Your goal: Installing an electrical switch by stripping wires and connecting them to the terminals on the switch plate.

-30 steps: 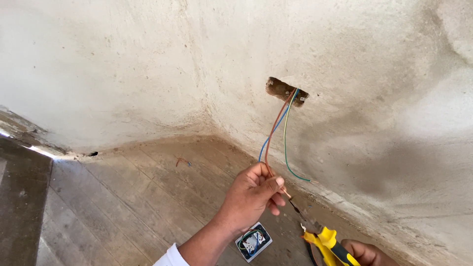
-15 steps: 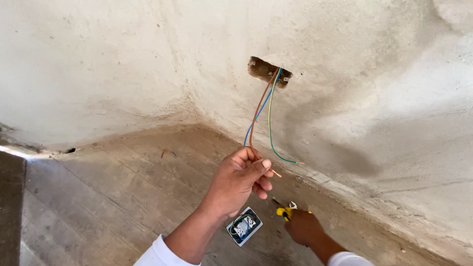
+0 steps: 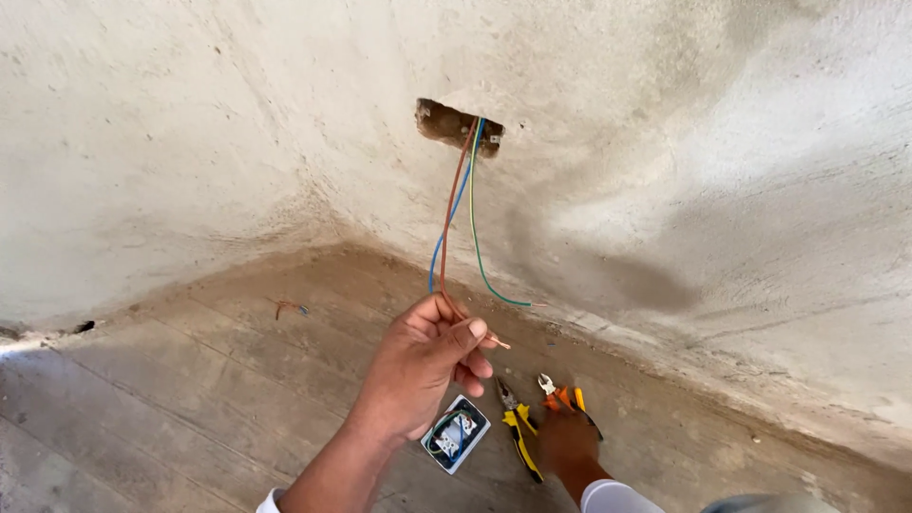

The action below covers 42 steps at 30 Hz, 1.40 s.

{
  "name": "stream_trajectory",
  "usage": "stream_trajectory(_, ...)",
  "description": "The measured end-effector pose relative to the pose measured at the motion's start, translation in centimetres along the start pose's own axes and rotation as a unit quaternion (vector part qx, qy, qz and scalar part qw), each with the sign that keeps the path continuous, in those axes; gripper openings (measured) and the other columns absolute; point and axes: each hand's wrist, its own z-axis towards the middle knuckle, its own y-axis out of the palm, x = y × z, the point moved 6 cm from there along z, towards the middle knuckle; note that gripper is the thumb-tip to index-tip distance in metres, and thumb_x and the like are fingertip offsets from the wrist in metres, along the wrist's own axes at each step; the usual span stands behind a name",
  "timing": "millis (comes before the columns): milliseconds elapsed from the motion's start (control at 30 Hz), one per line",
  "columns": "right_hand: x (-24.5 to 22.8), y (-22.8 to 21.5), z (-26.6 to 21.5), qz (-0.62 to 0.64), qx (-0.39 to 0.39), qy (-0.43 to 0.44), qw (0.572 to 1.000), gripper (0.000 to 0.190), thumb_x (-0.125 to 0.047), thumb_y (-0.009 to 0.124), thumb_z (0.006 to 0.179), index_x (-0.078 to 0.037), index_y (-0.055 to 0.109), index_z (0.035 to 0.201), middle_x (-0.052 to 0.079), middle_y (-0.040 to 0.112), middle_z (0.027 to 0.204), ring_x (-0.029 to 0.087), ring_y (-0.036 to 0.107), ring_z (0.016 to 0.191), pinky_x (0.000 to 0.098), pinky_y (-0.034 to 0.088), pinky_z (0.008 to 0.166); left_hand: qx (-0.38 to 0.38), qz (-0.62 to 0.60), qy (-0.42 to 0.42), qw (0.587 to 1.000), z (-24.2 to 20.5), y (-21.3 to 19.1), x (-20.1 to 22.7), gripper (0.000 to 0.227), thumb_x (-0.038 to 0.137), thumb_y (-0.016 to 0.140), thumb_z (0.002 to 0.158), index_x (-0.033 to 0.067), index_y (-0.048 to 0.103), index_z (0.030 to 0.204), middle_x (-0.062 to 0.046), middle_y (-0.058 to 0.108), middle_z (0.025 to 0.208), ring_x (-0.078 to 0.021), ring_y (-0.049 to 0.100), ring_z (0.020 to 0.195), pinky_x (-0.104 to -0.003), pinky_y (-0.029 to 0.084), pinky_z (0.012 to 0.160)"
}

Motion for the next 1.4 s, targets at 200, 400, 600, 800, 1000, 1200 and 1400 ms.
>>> stream_trajectory(200, 3.2, 2.5, 1.6, 0.056, 0.050, 0.088, 0.993, 0.055, -0.050, 0.040, 0.098, -0.026, 0.043, 0.147, 0.007, 0.047, 0.144, 0.037, 0.060, 0.116, 0.0564, 0.056, 0.091, 0.014, -0.042, -0.013, 0.999, -0.3, -0.2, -0.1, 0.019, 0.009, 0.072, 0.094, -0.0034, 0.058, 0.095, -0.018, 0.073, 0.087, -0.0169, 0.065, 0.056, -0.028, 0.054, 0.046)
stream_trajectory(400, 4.8, 4.2, 2.7, 0.047, -0.057, 0.132, 0.989, 0.045, -0.042, 0.041, 0.099, -0.018, 0.059, 0.132, 0.009, 0.057, 0.132, 0.031, 0.069, 0.111, 0.0487, 0.058, 0.092, 0.026, -0.066, -0.021, 0.997, -0.5, -0.1, 0.0, 0.020, 0.008, 0.072, 0.094, -0.0037, 0.056, 0.097, -0.019, 0.073, 0.090, -0.0166, 0.065, 0.055, -0.027, 0.053, 0.045)
stream_trajectory(600, 3.7, -5.5, 2.4, 0.123, 0.037, 0.047, 0.991, 0.038, -0.043, 0.056, 0.087, -0.022, 0.071, 0.116, 0.017, 0.059, 0.120, 0.037, 0.073, 0.090, 0.0468, 0.060, 0.087, 0.040, -0.063, -0.017, 0.997, 0.1, 0.1, 0.6, 0.021, 0.003, 0.072, 0.093, -0.0028, 0.053, 0.098, -0.021, 0.072, 0.090, -0.0183, 0.065, 0.057, -0.027, 0.052, 0.045)
stream_trajectory(800, -0.2, -22.3, -5.0, 0.306, -0.043, -0.029, 0.951, 0.030, -0.043, 0.066, 0.086, -0.014, 0.074, 0.085, 0.003, 0.073, 0.074, 0.018, 0.064, 0.068, 0.0308, 0.052, 0.068, 0.052, -0.091, -0.009, 0.994, 0.9, 0.4, -0.6, 0.018, 0.002, 0.068, 0.096, -0.0010, 0.051, 0.103, -0.022, 0.073, 0.094, -0.0194, 0.066, 0.058, -0.029, 0.053, 0.046)
stream_trajectory(1000, 2.5, -15.9, -9.2, 0.724, -0.014, -0.037, 0.688, 0.029, 0.005, 0.084, 0.077, 0.013, 0.089, 0.104, 0.022, 0.085, 0.074, 0.026, 0.070, 0.066, 0.0356, 0.050, 0.070, 0.070, -0.118, 0.020, 0.990, 1.0, 0.2, -1.1, 0.019, 0.002, 0.068, 0.097, -0.0049, 0.052, 0.103, -0.022, 0.072, 0.090, -0.0177, 0.067, 0.057, -0.027, 0.056, 0.046)
stream_trajectory(1200, 0.7, -15.8, -9.5, 0.712, 0.080, -0.163, 0.678, 0.029, -0.001, 0.080, 0.078, 0.007, 0.085, 0.105, 0.017, 0.088, 0.085, 0.020, 0.076, 0.080, 0.0312, 0.049, 0.084, 0.082, -0.126, 0.053, 0.987, 0.7, 0.5, -1.2, 0.013, 0.002, 0.066, 0.097, -0.0062, 0.056, 0.101, -0.020, 0.070, 0.087, -0.0190, 0.066, 0.068, -0.030, 0.058, 0.058)
stream_trajectory(1400, -0.1, -17.0, -9.8, 0.724, 0.115, -0.179, 0.657, 0.030, 0.002, 0.078, 0.076, 0.010, 0.083, 0.105, 0.015, 0.083, 0.075, 0.017, 0.065, 0.067, 0.0287, 0.046, 0.075, 0.103, -0.109, 0.054, 0.987, 0.7, 0.3, -1.1, 0.014, 0.003, 0.068, 0.097, -0.0061, 0.057, 0.100, -0.020, 0.071, 0.087, -0.0204, 0.067, 0.072, -0.032, 0.058, 0.065)
